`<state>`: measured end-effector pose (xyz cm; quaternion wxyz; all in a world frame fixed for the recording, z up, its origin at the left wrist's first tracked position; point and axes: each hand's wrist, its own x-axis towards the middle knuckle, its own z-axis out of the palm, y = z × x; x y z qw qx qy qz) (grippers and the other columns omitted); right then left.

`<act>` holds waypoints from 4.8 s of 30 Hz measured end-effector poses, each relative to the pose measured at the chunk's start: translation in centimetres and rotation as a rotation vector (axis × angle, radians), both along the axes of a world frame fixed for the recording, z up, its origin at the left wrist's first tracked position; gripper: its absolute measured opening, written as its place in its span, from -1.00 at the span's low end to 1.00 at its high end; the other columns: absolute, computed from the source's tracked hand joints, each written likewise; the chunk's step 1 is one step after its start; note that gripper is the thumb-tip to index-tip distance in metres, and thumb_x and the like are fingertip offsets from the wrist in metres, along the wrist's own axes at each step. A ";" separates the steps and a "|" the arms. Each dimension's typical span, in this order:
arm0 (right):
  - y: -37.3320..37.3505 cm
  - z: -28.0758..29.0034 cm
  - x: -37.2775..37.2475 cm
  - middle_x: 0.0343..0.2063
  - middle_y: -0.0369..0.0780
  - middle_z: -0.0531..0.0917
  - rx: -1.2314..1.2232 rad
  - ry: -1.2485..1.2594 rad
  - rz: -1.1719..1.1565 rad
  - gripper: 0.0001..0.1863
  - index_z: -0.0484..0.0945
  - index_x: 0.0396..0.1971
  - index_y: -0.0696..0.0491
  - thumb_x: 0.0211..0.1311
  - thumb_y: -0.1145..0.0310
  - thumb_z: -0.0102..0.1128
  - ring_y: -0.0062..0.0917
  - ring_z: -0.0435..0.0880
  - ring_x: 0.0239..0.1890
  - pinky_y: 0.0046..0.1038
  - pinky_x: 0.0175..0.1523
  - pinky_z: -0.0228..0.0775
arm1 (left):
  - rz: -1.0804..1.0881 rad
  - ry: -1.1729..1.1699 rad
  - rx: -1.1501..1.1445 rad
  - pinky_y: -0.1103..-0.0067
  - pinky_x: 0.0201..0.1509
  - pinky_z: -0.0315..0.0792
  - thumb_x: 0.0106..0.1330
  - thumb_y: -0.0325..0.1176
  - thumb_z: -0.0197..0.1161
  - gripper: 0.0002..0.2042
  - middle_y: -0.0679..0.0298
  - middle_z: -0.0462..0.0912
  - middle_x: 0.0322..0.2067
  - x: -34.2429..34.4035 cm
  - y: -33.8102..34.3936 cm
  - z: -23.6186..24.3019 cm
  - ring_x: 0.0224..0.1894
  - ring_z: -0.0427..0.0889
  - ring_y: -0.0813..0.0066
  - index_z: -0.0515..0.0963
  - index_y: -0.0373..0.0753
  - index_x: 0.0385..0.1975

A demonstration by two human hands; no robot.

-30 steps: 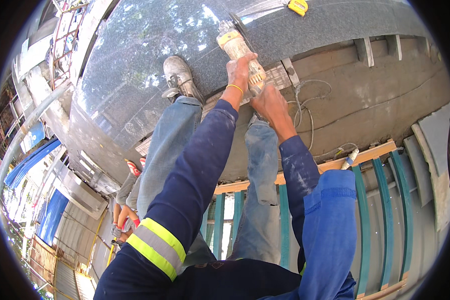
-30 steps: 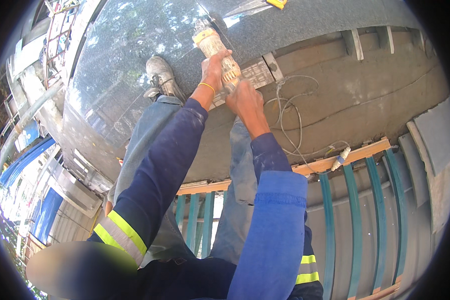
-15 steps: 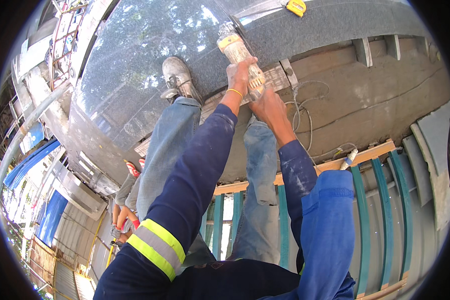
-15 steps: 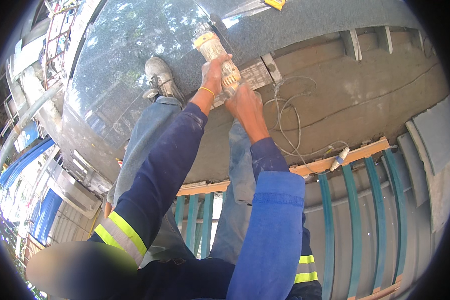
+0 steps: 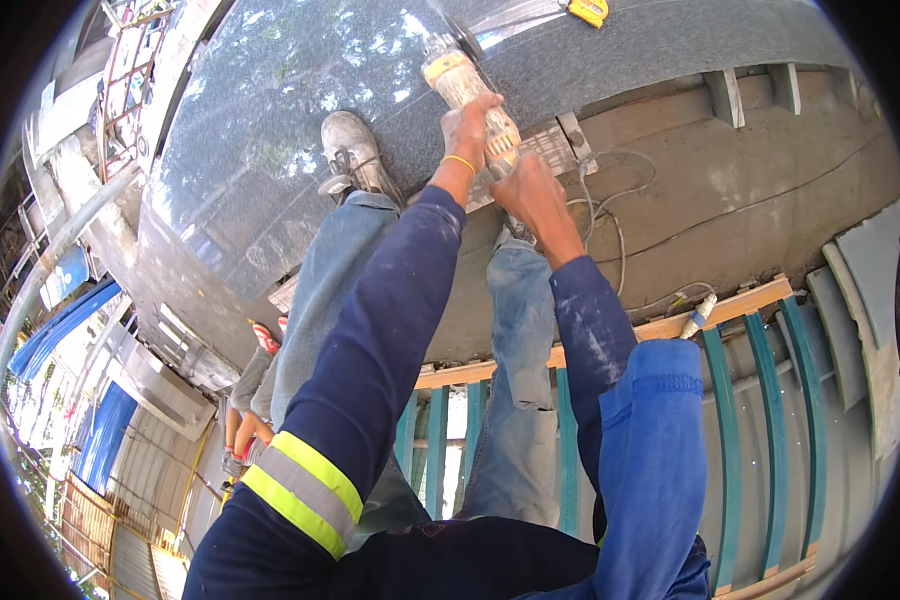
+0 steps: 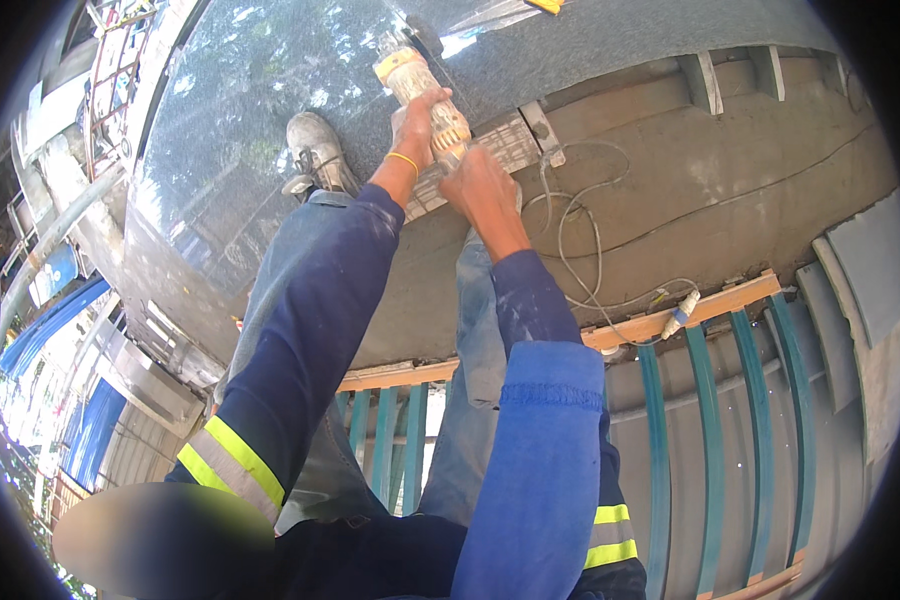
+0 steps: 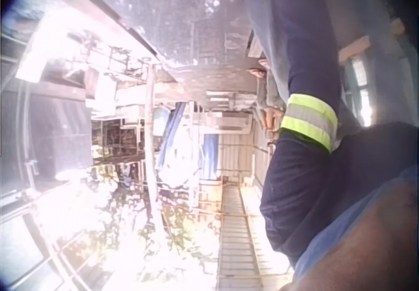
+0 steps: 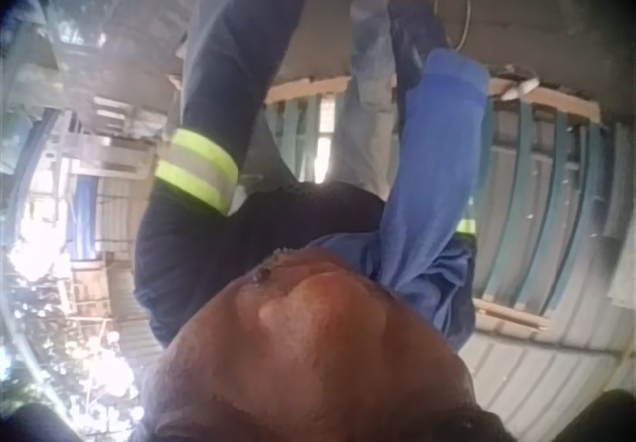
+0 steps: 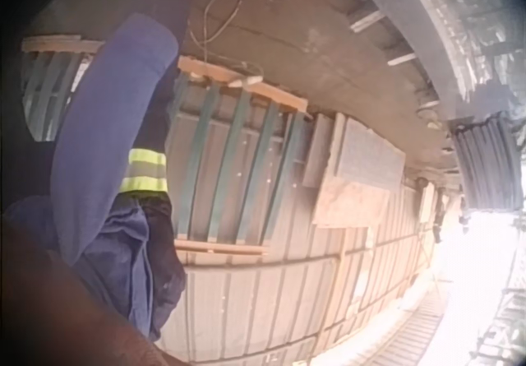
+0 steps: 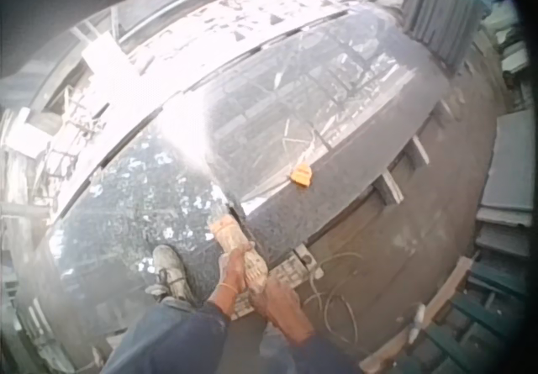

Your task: The person uses a handheld power tool to cut a large stone slab resting on wooden supports. The person moves the tool along the slab's surface, generating dust as the cut progresses.

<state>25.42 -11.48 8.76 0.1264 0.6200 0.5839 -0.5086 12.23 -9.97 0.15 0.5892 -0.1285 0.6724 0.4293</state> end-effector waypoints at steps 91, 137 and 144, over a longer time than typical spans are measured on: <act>-1.8 0.8 1.6 -0.23 0.22 0.69 0.036 -0.026 0.011 -0.70 0.62 -0.29 0.33 0.02 0.41 0.23 0.09 0.71 -0.13 -0.07 -0.01 0.55 | -0.024 0.027 -0.039 0.27 -0.39 0.67 0.13 -0.36 0.36 -0.64 0.09 0.60 -0.38 2.4 -0.8 2.7 -0.45 0.68 0.19 0.46 -0.38 -0.13; -0.6 -0.2 1.1 -0.22 0.25 0.67 -0.026 0.023 0.035 -0.59 0.59 -0.25 0.35 -0.02 0.31 0.28 0.12 0.68 -0.11 -0.05 0.03 0.52 | 0.012 0.044 -0.027 0.26 -0.48 0.66 0.12 -0.39 0.36 -0.71 0.11 0.59 -0.44 1.5 -0.1 1.7 -0.50 0.68 0.21 0.48 -0.35 -0.22; -0.5 -0.7 1.3 -0.18 0.26 0.67 -0.052 0.033 0.047 -0.51 0.57 -0.17 0.36 -0.02 0.27 0.31 0.12 0.68 -0.07 -0.05 0.06 0.51 | 0.025 0.057 -0.036 0.36 -0.50 0.62 0.09 -0.39 0.36 -0.75 0.15 0.61 -0.45 1.7 0.0 1.7 -0.55 0.66 0.26 0.56 -0.38 -0.28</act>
